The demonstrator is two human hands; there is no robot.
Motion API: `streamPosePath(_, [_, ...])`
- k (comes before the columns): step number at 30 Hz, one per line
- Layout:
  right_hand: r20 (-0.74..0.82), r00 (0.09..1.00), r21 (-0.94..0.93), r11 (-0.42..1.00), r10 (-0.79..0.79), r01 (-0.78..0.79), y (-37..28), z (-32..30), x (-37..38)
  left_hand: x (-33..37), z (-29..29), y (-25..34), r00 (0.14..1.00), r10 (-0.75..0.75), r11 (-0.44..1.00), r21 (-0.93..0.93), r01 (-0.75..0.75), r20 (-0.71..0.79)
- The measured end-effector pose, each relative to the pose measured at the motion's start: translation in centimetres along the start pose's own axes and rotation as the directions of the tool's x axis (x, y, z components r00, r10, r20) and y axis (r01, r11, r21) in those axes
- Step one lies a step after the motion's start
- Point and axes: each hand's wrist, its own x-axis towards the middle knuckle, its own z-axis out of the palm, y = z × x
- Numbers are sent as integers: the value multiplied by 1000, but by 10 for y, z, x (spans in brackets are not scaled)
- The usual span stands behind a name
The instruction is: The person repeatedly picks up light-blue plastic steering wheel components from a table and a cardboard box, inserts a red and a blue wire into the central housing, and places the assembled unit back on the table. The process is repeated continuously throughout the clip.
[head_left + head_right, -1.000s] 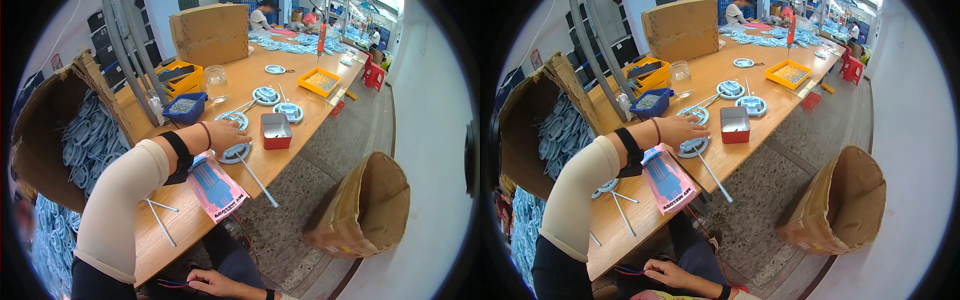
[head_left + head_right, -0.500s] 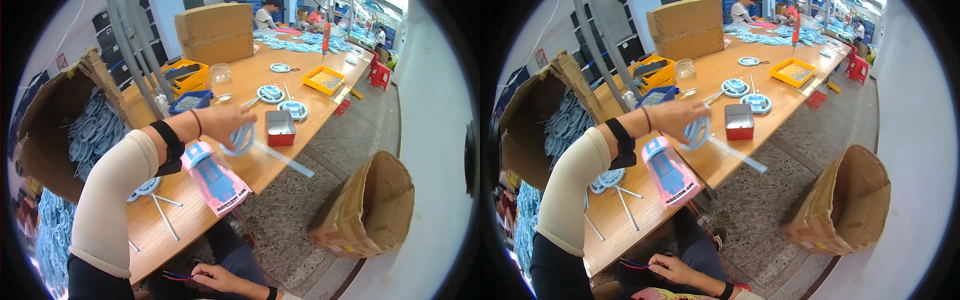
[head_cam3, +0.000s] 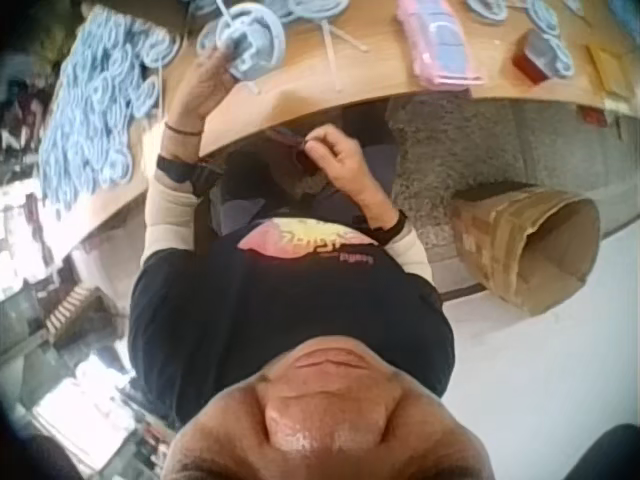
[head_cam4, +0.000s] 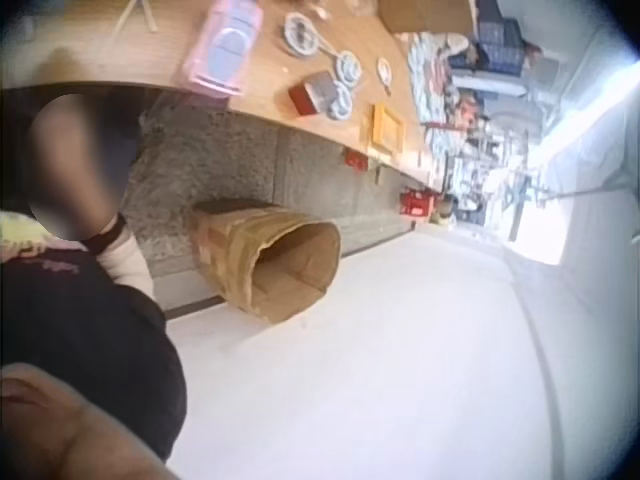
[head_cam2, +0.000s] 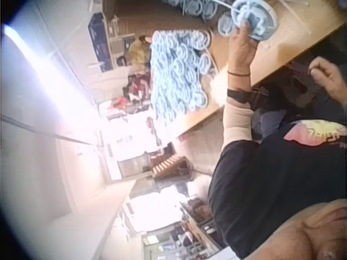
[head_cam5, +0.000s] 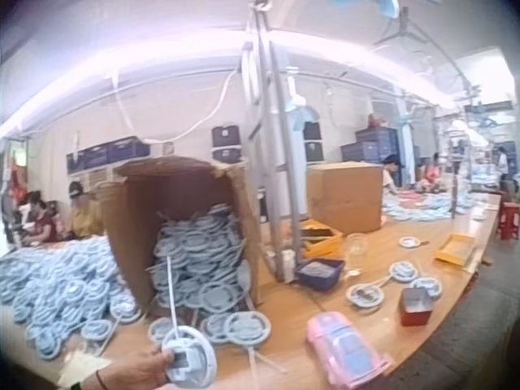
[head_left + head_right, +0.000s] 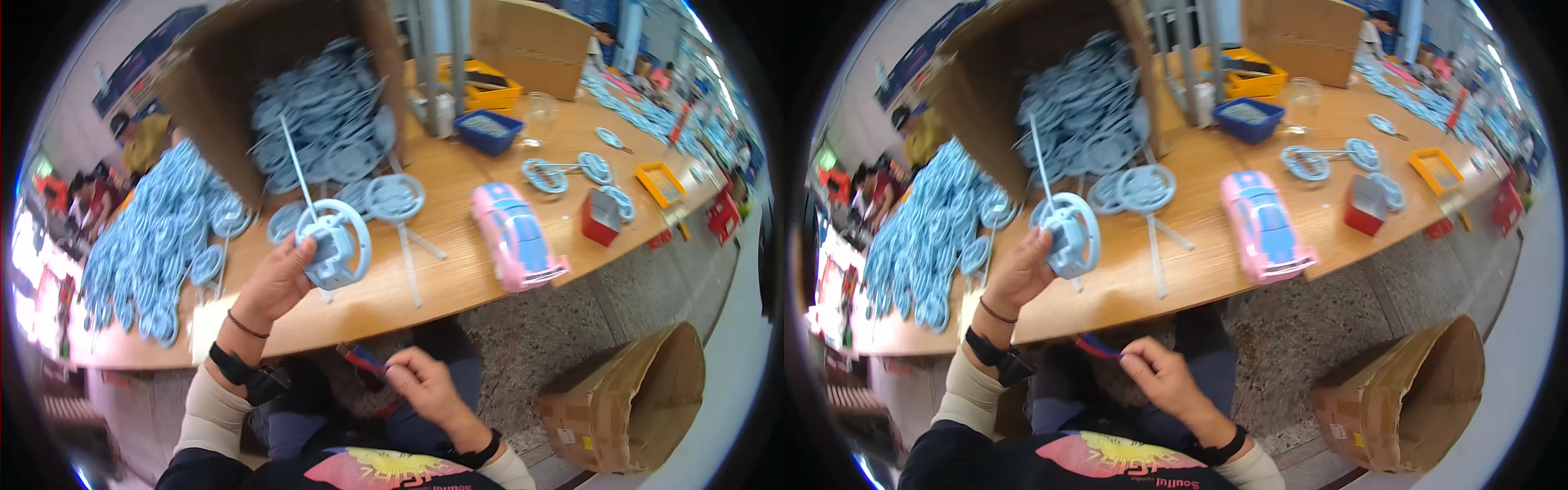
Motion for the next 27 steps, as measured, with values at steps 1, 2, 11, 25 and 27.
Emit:
streamPosePath(1, [-24, 1000, -26, 999, -20, 19, -9, 5, 6, -22, -15, -6, 998, -29, 1000, -5, 29, -54])
streamPosePath(2, [-27, 999, -110, 993, -36, 33, -14, 10, 11, -37, -25, -10, 997, -36, 999, -9, 35, -62])
streamPosePath(11, [54, 966, -675, 703, -254, 223, -46, 62, 39, -110, -78, 2, 998, -60, 978, 199, 63, -23])
streamPosePath(25, [192, 980, -727, 662, -60, 183, -60, 102, 63, -134, -99, -20, 987, -20, 998, -66, 9, -162])
streamPosePath(27, [184, 980, -707, 683, -75, 185, -57, 101, 63, -132, -96, -22, 977, -14, 998, -68, 0, -211])
